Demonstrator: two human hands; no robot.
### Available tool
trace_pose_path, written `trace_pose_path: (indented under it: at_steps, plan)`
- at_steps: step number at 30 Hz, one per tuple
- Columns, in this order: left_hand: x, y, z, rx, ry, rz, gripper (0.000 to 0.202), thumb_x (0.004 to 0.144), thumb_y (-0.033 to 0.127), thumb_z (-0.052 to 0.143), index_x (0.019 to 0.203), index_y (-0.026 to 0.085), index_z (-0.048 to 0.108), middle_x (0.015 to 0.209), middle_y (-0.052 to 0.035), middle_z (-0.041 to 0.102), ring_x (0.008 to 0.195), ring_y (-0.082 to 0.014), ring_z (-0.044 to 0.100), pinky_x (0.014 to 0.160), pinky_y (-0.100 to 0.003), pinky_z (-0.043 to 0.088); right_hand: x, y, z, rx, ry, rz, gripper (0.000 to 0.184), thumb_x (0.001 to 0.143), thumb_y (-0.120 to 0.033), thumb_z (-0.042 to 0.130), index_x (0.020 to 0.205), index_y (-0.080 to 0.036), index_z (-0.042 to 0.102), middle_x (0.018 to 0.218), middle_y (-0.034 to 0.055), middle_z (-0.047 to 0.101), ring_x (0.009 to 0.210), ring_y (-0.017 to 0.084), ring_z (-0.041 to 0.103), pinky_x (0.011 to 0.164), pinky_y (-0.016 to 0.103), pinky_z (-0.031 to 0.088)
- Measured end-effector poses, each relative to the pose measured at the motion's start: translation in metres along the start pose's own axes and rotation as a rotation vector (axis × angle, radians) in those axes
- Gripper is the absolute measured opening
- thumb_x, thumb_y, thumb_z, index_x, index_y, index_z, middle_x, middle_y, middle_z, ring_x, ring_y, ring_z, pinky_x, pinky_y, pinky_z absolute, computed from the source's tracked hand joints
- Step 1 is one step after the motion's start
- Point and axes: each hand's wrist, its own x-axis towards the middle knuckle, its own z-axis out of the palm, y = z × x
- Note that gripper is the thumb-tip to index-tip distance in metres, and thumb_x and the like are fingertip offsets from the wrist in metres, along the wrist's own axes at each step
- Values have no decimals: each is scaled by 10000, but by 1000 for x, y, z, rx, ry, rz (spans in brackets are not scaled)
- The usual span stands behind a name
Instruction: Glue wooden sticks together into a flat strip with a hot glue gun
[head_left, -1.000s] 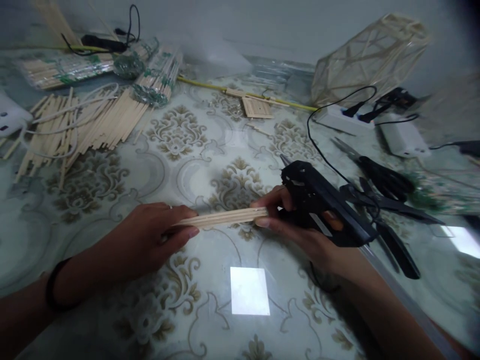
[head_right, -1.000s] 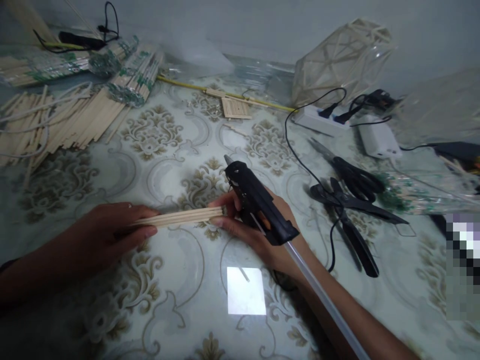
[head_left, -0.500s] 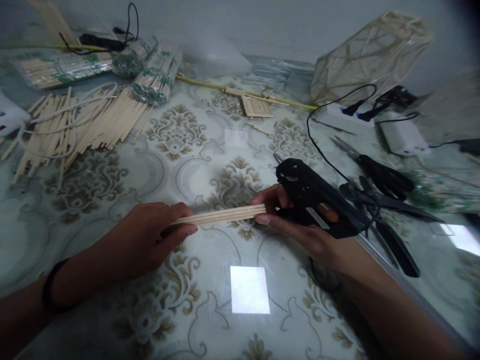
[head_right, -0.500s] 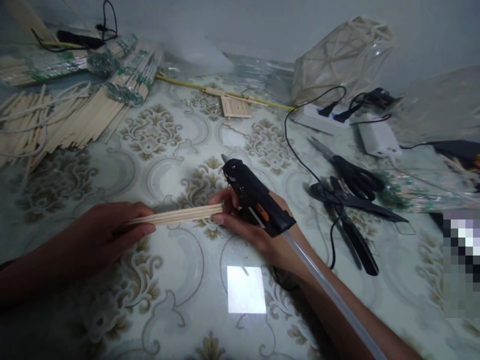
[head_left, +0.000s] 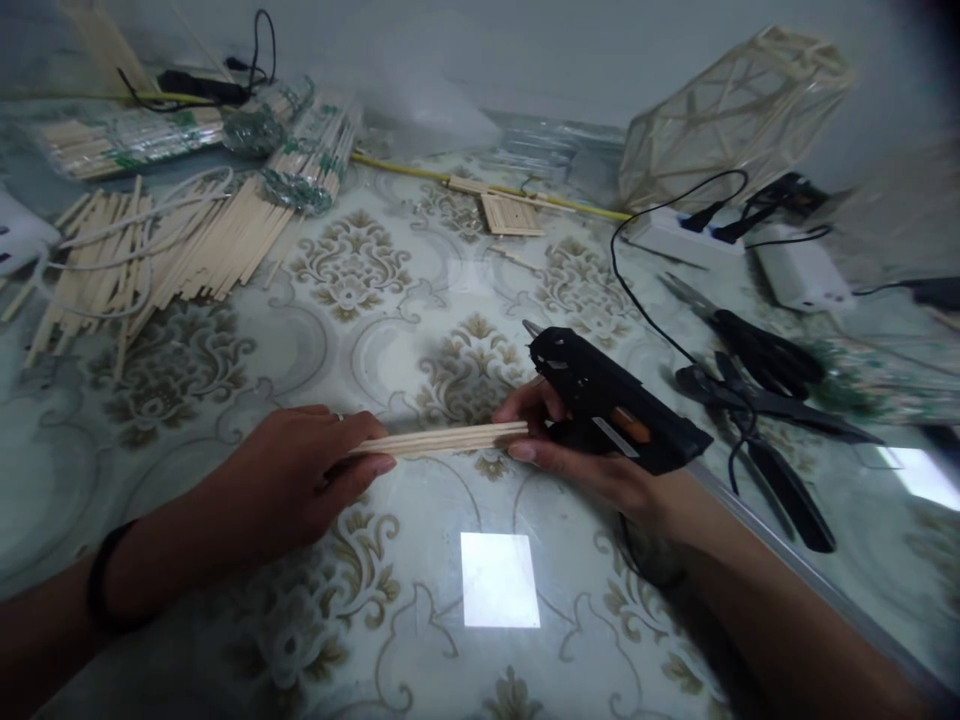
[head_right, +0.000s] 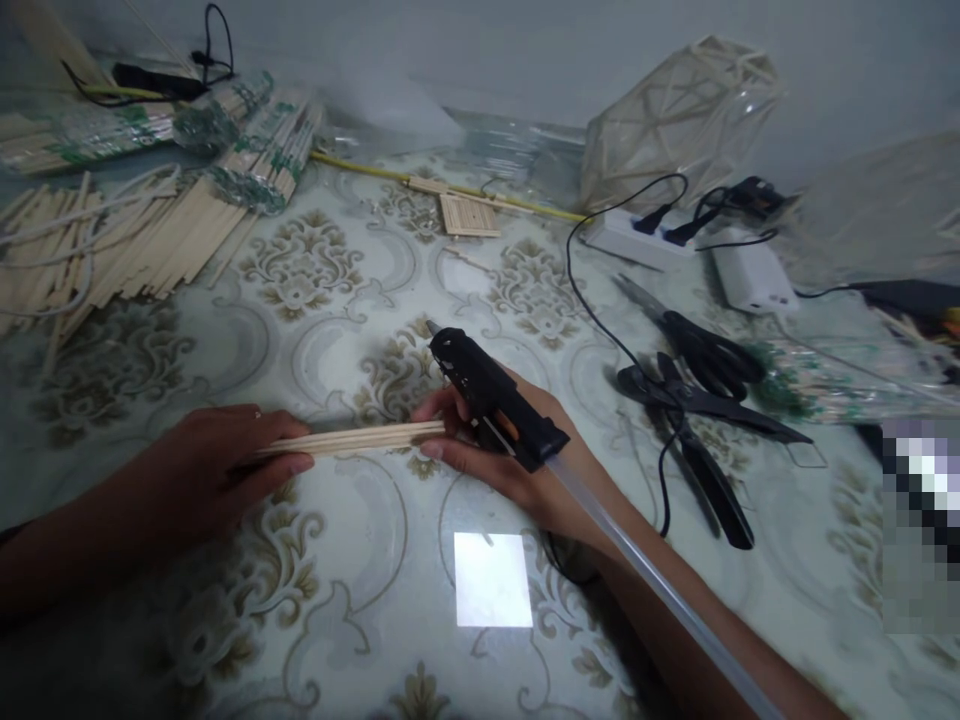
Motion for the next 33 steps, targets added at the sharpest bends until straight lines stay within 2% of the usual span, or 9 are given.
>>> trace_pose_path:
  at_steps: [4,11,16,19,21,26,33]
  plan:
    - [-1,0,0,37,3,25,279,1111,344,521,979,220,734,716,18,726,630,-185,644,645,-299,407,-1,-7,-2,-6,27,10,257,947,-464,847,903,-289,664,995,39,842,898,266,789,805,423,656]
    - [-2,-1,3,59,43,59,267,1116,305,529,967,212,730,686,38,693,604,-171,623,629,-292,386,-3,-13,-5,-119,82,12,302,967,-532,779,886,-244,738,895,30,784,824,244,733,771,392,602]
    - [-1,-1,2,14,38,52,273,1113,314,536,959,205,733,709,40,709,618,-160,634,630,-282,399,-5,2,-3,68,99,44,278,974,-497,818,863,-261,721,911,15,762,890,236,713,831,375,566]
    - [-1,0,0,-18,29,43,294,1112,328,529,926,199,717,696,45,688,606,-150,621,622,-276,398,-5,6,0,401,92,97,318,921,-484,911,858,-266,689,945,11,751,894,209,694,791,327,565]
    - [-1,1,-1,-32,28,39,317,1116,336,516,896,196,695,676,50,656,588,-144,596,614,-277,389,-4,4,1,580,82,133,351,871,-461,971,842,-256,688,914,6,726,818,174,651,751,299,552]
    - [0,2,-2,-27,-1,38,395,1132,352,474,787,205,598,640,51,575,569,-143,545,615,-289,370,-1,-4,3,644,80,162,443,774,-482,1038,800,-239,669,849,8,697,742,148,598,663,264,513]
    - [1,1,-2,-28,-14,37,402,1133,360,441,778,216,561,636,44,562,578,-156,541,620,-300,355,-5,0,3,645,79,177,402,755,-474,1051,819,-255,720,898,-3,724,711,121,563,683,243,525]
